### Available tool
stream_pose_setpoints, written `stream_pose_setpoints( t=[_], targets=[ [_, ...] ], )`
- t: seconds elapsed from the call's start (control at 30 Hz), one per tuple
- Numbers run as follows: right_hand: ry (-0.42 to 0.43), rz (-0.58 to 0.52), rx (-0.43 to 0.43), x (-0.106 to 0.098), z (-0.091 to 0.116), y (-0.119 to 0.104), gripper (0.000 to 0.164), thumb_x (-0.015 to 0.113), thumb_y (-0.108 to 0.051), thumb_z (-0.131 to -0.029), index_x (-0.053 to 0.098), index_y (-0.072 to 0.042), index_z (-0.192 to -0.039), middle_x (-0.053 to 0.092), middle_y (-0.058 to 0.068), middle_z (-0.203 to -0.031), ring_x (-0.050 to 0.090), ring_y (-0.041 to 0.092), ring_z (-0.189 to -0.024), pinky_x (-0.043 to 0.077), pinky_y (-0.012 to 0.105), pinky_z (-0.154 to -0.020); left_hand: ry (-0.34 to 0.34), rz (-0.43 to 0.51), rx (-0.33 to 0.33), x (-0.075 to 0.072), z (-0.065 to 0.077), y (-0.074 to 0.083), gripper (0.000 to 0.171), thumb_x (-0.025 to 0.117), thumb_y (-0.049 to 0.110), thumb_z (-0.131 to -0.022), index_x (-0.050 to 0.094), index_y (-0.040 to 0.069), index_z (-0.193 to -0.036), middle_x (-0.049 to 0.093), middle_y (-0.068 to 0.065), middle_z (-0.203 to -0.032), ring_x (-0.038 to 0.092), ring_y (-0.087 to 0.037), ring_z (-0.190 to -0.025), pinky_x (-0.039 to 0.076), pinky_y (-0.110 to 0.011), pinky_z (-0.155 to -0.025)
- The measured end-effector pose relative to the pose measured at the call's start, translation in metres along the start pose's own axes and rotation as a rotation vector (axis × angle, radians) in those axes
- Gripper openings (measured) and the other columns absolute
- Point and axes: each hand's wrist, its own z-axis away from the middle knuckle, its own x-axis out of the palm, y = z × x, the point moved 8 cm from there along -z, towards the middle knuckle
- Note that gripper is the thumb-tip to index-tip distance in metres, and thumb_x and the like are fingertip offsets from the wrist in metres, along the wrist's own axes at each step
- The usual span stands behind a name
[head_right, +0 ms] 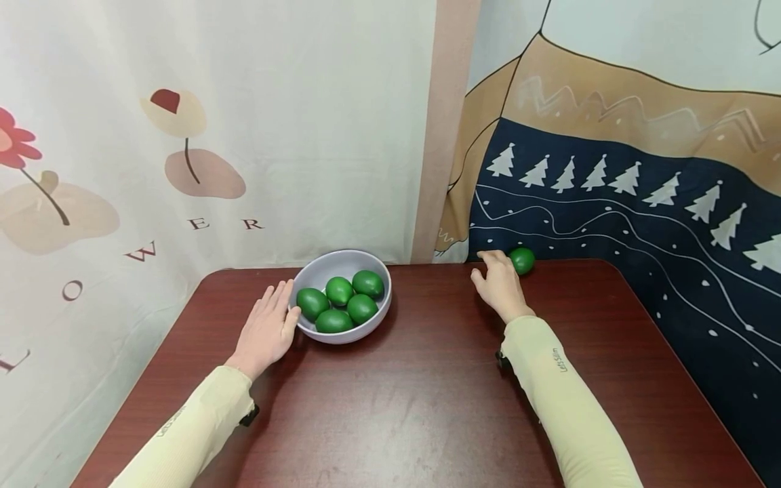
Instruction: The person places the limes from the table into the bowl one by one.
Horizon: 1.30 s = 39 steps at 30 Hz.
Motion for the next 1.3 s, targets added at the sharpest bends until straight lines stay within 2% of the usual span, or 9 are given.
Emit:
stream_pose_setpoints(
  t=[0.63, 0.9, 1.3],
  targets=[
    [0.039, 0.056, 0.047, -0.017, -0.001, 0.024, 0.043, 0.056, -0.009, -0.101, 0.056, 0.011, -0.138, 0.044, 0.033, -0.148, 0.036, 0.053, -0.140, 0.037, 0.066, -0.112, -0.014, 0.007, -0.004, 0.001, 0.000, -0.001, 0.064, 0.034, 0.039, -0.112, 0.018, 0.008, -0.166, 0.024, -0.020, -0.169, 0.012, -0.041, -0.158, 0.015, -0.060, -0.125],
    [0.089, 0.072, 0.038, -0.026, -0.001, 0.033, 0.041, 0.056, -0.008, -0.098, 0.058, 0.014, -0.133, 0.046, 0.035, -0.142, 0.042, 0.053, -0.130, 0.042, 0.066, -0.106, -0.006, 0.006, -0.003, 0.002, 0.000, -0.001, 0.064, 0.034, 0.038, -0.112, 0.018, 0.008, -0.166, 0.025, -0.021, -0.169, 0.013, -0.041, -0.158, 0.016, -0.060, -0.125],
    [0.071, 0.099, 0.093, -0.029, -0.004, 0.052, 0.048, 0.058, -0.010, -0.099, 0.051, 0.016, -0.138, 0.040, 0.037, -0.145, 0.040, 0.053, -0.124, 0.046, 0.066, -0.097, -0.005, 0.008, -0.005, 0.001, 0.000, 0.000, 0.064, 0.035, 0.038, -0.112, 0.019, 0.007, -0.166, 0.024, -0.021, -0.169, 0.013, -0.041, -0.158, 0.016, -0.060, -0.125]
  ],
)
